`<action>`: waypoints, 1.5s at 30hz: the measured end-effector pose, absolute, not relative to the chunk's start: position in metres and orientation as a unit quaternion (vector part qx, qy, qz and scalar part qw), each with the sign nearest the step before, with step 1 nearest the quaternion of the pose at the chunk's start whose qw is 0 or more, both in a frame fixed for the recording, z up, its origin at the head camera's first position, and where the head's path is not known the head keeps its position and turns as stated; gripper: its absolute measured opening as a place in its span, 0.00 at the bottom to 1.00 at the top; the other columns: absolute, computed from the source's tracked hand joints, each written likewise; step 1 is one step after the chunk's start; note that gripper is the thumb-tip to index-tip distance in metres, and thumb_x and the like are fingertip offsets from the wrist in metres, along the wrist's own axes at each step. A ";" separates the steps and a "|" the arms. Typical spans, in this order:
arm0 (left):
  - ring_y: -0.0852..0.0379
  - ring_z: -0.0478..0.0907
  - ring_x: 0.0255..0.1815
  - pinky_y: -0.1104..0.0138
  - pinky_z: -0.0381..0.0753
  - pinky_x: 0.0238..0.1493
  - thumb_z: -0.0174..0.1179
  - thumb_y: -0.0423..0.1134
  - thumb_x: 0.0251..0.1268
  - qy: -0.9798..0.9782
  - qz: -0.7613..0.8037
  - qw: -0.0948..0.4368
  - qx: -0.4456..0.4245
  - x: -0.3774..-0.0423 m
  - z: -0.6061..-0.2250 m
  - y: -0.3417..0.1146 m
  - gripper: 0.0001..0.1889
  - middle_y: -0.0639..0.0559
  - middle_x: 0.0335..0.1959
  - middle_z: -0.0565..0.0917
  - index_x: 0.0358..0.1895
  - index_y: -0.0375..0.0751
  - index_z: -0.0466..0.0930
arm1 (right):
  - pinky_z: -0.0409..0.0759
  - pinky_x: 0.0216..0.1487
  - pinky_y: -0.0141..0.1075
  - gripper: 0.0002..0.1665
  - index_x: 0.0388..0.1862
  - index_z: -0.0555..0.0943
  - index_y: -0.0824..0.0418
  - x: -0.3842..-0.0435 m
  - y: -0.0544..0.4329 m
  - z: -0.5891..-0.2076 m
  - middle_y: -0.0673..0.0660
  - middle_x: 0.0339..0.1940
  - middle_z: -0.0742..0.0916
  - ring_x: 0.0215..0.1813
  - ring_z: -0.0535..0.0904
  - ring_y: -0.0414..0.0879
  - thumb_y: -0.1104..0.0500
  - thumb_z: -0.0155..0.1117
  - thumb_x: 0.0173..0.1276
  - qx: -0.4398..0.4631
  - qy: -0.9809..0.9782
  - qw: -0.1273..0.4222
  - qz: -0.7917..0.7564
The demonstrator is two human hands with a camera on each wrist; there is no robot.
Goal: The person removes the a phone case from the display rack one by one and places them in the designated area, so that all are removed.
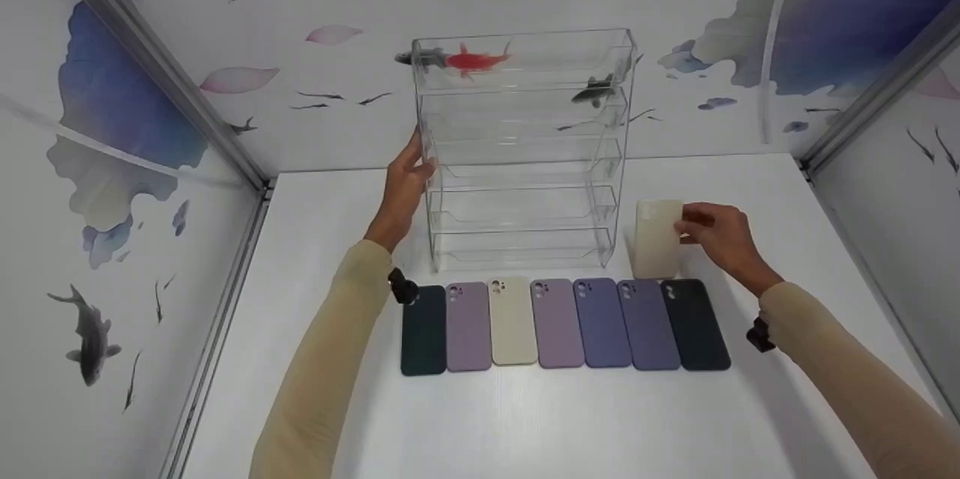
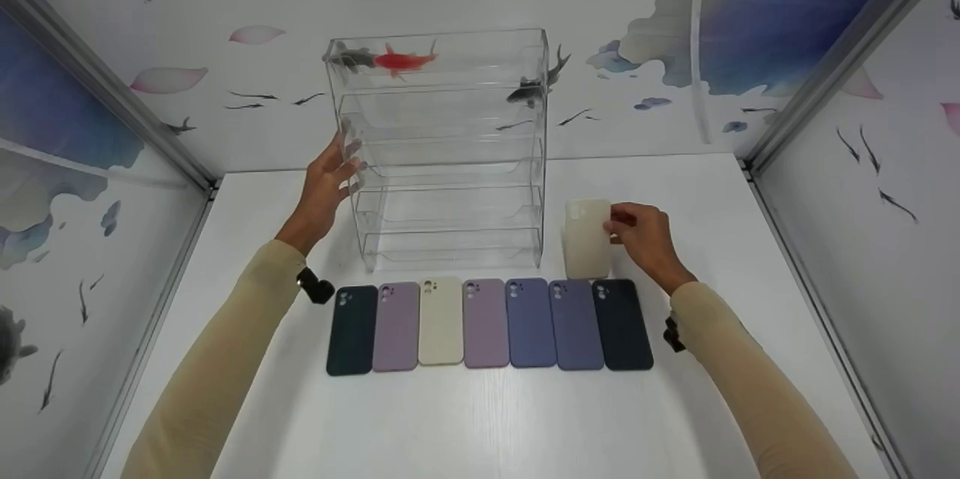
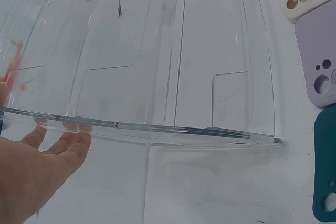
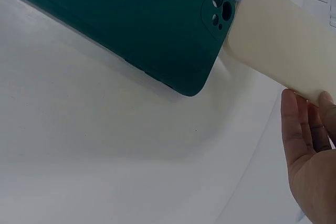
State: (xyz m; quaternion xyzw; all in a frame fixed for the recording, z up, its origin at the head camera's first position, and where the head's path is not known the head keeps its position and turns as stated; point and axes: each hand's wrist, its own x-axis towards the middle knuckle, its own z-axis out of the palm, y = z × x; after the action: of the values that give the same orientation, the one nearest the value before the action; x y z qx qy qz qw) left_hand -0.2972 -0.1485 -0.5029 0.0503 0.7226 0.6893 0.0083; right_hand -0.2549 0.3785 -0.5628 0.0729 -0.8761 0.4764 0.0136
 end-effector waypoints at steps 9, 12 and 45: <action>0.50 0.48 0.92 0.39 0.58 0.85 0.51 0.46 0.88 0.730 0.682 0.008 0.044 -0.298 -0.504 -0.150 0.37 0.57 0.92 0.56 0.92 0.67 0.49 | 0.89 0.43 0.29 0.23 0.69 0.81 0.79 -0.264 0.380 -0.576 0.77 0.59 0.88 0.44 0.87 0.31 0.69 0.68 0.81 0.048 -0.877 0.001 0.479; 0.49 0.49 0.92 0.38 0.58 0.85 0.51 0.46 0.88 0.731 0.681 0.006 0.046 -0.298 -0.504 -0.149 0.37 0.58 0.92 0.55 0.92 0.66 0.49 | 0.89 0.43 0.28 0.24 0.70 0.80 0.80 -0.267 0.381 -0.579 0.77 0.59 0.87 0.44 0.87 0.33 0.68 0.68 0.82 0.040 -0.878 -0.004 0.476; 0.51 0.47 0.92 0.35 0.58 0.84 0.51 0.47 0.89 0.738 0.674 0.005 0.035 -0.299 -0.504 -0.149 0.36 0.57 0.92 0.56 0.92 0.67 0.49 | 0.83 0.42 0.23 0.24 0.70 0.79 0.79 -0.283 0.380 -0.602 0.77 0.60 0.87 0.52 0.89 0.54 0.64 0.64 0.85 0.015 -0.903 -0.062 0.426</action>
State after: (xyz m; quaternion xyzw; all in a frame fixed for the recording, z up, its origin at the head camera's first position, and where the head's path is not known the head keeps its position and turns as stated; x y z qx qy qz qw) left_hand -0.2991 -0.1486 -0.5036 0.0353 0.7379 0.6740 0.0051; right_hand -0.2829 0.3802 -0.6016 0.0152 -0.9026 0.4256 -0.0621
